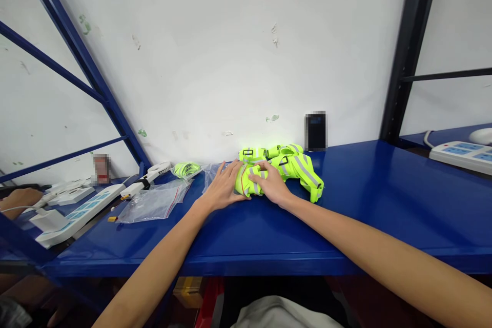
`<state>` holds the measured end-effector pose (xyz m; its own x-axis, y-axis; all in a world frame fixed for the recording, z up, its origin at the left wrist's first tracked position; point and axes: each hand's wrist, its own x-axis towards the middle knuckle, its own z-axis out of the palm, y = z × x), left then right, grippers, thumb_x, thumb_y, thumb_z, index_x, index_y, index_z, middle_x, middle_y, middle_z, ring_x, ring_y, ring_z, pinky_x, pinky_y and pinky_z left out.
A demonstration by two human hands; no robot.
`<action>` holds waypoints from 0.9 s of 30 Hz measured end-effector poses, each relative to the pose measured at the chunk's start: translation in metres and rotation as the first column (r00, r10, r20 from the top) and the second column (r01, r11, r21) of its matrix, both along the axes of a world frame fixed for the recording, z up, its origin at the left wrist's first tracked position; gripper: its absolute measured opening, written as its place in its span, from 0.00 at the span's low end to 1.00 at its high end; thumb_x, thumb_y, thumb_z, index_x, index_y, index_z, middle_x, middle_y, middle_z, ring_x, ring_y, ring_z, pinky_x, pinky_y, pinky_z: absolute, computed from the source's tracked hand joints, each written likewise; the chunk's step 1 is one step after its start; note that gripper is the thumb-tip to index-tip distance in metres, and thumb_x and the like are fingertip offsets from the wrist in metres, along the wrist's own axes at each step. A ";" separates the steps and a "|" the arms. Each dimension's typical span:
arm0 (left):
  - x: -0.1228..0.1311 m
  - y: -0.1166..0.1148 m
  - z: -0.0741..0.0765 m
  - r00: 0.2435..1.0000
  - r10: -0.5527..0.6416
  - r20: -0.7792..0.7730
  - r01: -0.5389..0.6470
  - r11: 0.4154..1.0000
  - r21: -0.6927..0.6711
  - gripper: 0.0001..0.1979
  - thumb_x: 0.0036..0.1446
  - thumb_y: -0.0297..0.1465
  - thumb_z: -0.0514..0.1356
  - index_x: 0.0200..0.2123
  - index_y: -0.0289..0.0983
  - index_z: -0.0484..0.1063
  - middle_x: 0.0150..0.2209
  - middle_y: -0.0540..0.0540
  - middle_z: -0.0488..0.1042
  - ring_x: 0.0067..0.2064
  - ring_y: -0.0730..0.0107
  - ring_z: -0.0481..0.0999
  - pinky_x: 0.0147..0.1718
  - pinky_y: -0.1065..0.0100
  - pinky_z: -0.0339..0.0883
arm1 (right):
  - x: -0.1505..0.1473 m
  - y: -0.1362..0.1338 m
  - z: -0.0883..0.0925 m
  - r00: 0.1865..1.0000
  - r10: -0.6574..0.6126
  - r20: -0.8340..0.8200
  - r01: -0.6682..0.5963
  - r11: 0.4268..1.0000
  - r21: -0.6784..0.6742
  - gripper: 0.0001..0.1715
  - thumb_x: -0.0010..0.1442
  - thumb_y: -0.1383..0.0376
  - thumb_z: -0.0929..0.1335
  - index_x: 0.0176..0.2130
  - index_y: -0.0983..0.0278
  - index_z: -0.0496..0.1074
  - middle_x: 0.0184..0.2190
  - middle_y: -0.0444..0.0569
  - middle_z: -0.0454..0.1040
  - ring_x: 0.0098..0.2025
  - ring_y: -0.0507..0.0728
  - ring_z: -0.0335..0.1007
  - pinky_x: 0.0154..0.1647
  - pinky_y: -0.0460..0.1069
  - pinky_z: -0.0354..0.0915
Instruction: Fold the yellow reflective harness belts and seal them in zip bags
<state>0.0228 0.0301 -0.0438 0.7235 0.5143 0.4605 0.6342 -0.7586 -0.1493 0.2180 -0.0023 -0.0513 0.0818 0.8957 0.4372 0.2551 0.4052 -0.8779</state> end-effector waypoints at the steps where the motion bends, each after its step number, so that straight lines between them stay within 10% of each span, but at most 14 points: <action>1: 0.001 -0.001 0.000 1.000 -0.005 0.000 0.005 1.000 0.007 0.50 0.51 0.55 0.58 0.67 0.35 0.42 0.65 0.32 0.55 0.69 0.50 0.47 0.65 0.44 0.36 | -0.001 0.000 0.000 1.000 0.005 0.009 -0.005 1.000 0.008 0.17 0.51 0.58 0.70 0.40 0.61 0.69 0.42 0.48 0.72 0.49 0.61 0.66 0.54 0.55 0.59; 27: 0.024 -0.006 -0.004 0.976 -0.068 0.206 0.076 0.997 -0.032 0.45 0.52 0.52 0.59 0.65 0.37 0.45 0.62 0.31 0.55 0.66 0.48 0.53 0.61 0.46 0.52 | -0.008 0.005 0.003 1.000 0.016 0.020 -0.018 0.992 0.125 0.17 0.49 0.65 0.63 0.42 0.61 0.66 0.46 0.48 0.66 0.53 0.60 0.60 0.58 0.56 0.53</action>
<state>0.0473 0.0246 -0.0483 0.6520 0.4847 0.5830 0.5915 -0.8063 0.0088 0.2103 0.0027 -0.0488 0.0576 0.8349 0.5474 0.2628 0.5162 -0.8151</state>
